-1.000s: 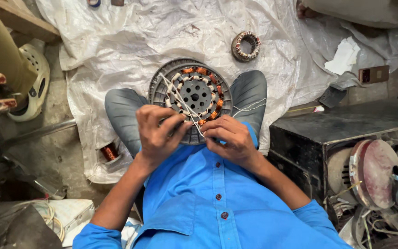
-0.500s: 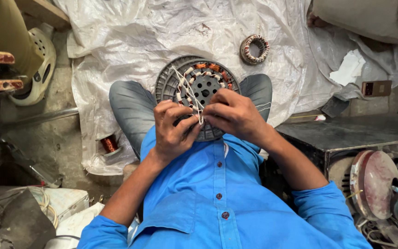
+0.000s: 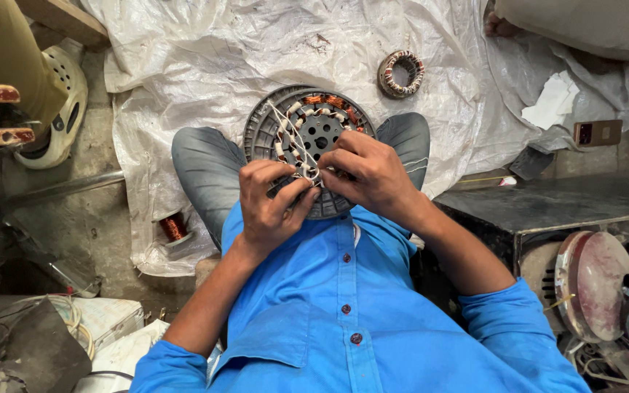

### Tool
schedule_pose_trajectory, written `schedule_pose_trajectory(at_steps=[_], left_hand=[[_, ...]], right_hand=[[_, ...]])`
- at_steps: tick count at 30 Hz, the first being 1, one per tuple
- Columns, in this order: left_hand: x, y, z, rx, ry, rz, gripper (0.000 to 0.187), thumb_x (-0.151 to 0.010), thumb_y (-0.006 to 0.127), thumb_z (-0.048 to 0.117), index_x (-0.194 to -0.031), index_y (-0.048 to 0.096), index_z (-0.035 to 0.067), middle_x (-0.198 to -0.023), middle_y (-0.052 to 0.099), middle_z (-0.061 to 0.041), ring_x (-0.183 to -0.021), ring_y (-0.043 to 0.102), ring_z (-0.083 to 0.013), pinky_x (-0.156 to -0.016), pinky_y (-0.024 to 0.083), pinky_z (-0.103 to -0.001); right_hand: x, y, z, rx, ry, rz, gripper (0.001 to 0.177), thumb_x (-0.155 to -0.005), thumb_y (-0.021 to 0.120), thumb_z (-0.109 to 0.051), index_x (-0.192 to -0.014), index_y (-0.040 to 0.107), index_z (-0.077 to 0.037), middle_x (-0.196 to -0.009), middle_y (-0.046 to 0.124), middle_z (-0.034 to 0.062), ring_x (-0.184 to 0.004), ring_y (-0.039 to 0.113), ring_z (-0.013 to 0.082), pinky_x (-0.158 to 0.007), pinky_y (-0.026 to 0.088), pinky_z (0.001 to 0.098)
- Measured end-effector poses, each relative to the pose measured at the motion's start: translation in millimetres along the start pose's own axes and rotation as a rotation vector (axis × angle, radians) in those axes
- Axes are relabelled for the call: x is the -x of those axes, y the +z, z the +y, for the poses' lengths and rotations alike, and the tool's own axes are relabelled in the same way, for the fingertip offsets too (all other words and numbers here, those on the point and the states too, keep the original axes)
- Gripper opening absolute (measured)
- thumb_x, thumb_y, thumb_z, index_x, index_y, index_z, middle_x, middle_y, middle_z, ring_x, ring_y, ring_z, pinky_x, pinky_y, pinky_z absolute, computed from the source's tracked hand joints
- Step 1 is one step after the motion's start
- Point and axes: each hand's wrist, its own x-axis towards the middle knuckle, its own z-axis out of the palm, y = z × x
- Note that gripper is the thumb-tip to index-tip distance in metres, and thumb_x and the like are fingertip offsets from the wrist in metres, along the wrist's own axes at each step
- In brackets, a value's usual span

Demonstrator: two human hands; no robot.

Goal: The person sits cross-legged on the floor and uses a white string to tie and secure copper windings on a motor stator. They repeatedly wrap the string around the windings and pull it tight to hold them in place.

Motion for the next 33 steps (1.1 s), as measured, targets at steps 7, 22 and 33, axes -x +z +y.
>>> schedule_pose_trajectory(at_steps=[7, 22, 33], left_hand=[[5, -5, 17, -0.077, 0.047, 0.027, 0.031, -0.084, 0.090, 0.014, -0.110, 0.073, 0.018, -0.119, 0.057, -0.005, -0.112, 0.054, -0.0262, -0.102, 0.046, -0.049], [-6, -11, 22, -0.197, -0.045, -0.166, 0.029, -0.086, 0.087, 0.022, -0.112, 0.077, 0.017, -0.118, 0.057, -0.002, -0.117, 0.047, -0.0262, -0.107, 0.038, -0.049], [-14, -10, 23, -0.185, -0.051, -0.133, 0.027, -0.084, 0.088, 0.026, -0.108, 0.078, 0.019, -0.116, 0.059, -0.002, -0.117, 0.051, -0.0256, -0.114, 0.034, -0.054]], right_hand=[[-5, 5, 1, -0.051, 0.070, 0.077, 0.013, -0.087, 0.079, -0.007, -0.096, 0.071, -0.003, -0.081, 0.059, 0.0074, -0.074, 0.064, 0.0225, -0.066, 0.052, 0.0360], [-2, 16, -1, 0.044, 0.041, 0.172, 0.015, -0.088, 0.080, -0.007, -0.099, 0.071, -0.004, -0.086, 0.060, 0.0087, -0.080, 0.064, 0.0257, -0.070, 0.053, 0.0381], [51, 9, -16, 0.143, 0.175, 0.359, 0.036, -0.080, 0.091, -0.018, -0.105, 0.068, -0.005, -0.110, 0.065, 0.0088, -0.106, 0.060, 0.0294, -0.091, 0.051, 0.0413]])
